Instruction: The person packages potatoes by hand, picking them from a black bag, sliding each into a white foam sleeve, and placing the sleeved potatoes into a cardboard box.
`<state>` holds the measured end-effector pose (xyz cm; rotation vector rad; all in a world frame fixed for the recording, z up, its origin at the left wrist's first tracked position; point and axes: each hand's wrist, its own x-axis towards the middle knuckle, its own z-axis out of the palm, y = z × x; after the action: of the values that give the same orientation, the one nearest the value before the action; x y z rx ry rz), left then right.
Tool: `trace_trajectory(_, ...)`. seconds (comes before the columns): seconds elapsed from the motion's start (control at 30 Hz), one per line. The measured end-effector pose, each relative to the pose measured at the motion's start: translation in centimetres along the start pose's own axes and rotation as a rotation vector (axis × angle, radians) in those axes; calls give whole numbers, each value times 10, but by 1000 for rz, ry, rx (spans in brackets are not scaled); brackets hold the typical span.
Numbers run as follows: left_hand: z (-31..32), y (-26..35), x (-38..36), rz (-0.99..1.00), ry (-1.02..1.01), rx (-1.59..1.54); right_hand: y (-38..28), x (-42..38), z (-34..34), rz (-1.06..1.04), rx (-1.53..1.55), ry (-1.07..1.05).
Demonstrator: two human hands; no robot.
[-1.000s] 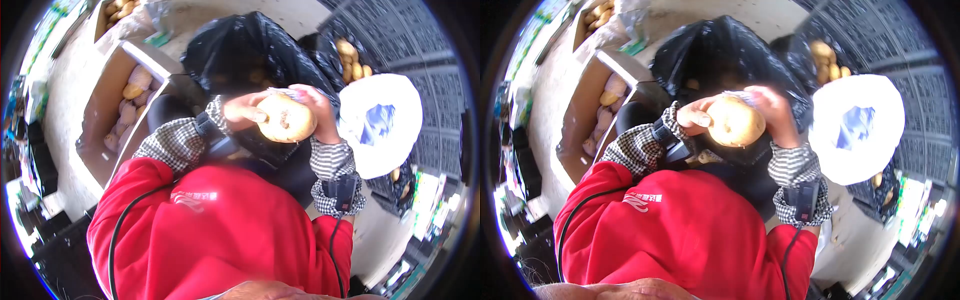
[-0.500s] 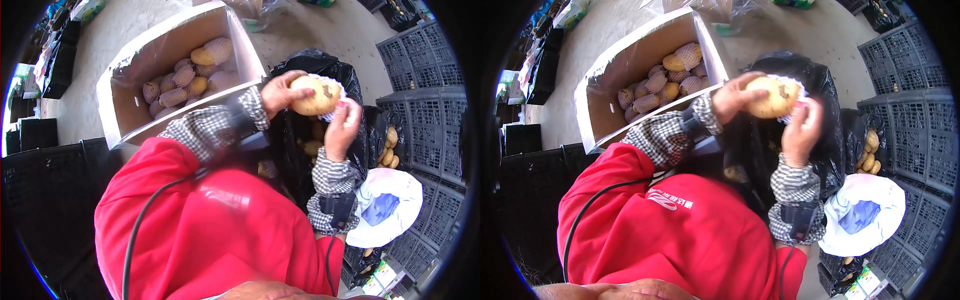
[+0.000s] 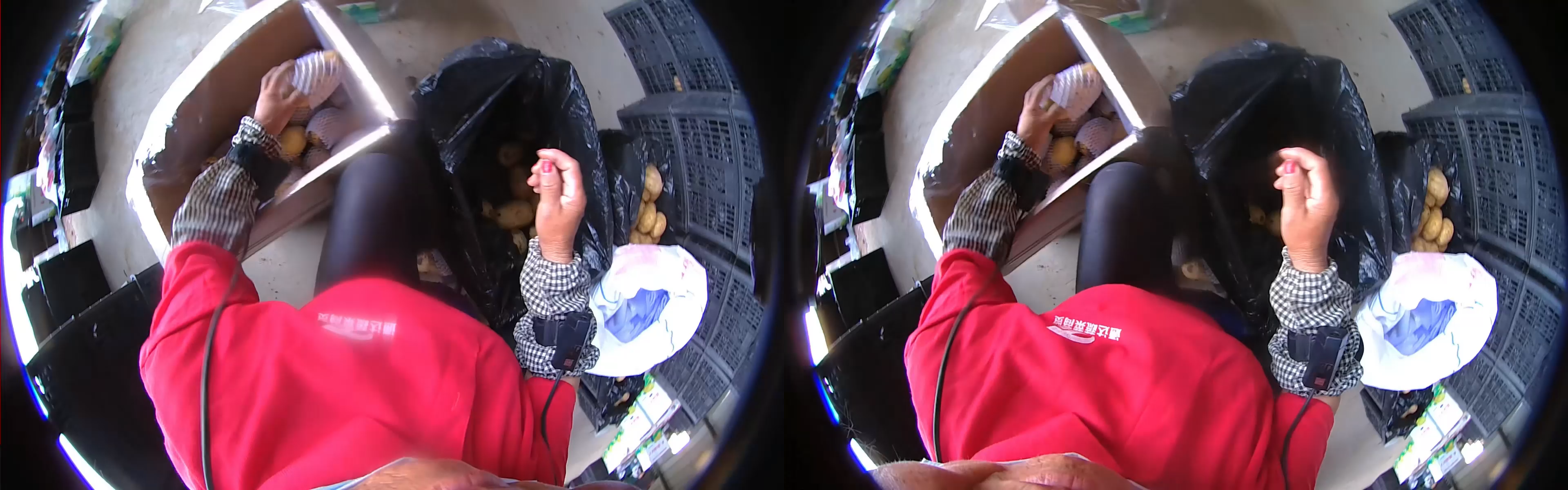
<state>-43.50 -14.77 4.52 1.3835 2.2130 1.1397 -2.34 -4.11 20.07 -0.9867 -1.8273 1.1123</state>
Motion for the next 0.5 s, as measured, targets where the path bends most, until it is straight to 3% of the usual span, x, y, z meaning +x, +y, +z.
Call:
trace_trajectory(0.03,10,-12,2,2,-194,206,5,-3,-9,37,11,30)
trace_trajectory(0.13,34,-23,17,41,-678,423,12,-5,-29,90,44,76)
trace_trajectory(0.23,32,-28,35,73,-777,548,19,-15,-57,120,8,125)
trace_trajectory(0.3,29,1,40,31,-825,774,24,-24,-87,148,-10,199)
trace_trajectory(0.37,18,57,51,-129,-894,560,25,-39,-123,182,-68,285)
trace_trajectory(0.43,3,131,47,-112,-870,194,34,-57,-163,213,-83,382)
trace_trajectory(0.5,-4,195,45,-115,-1035,-226,43,-75,-200,206,-43,479)
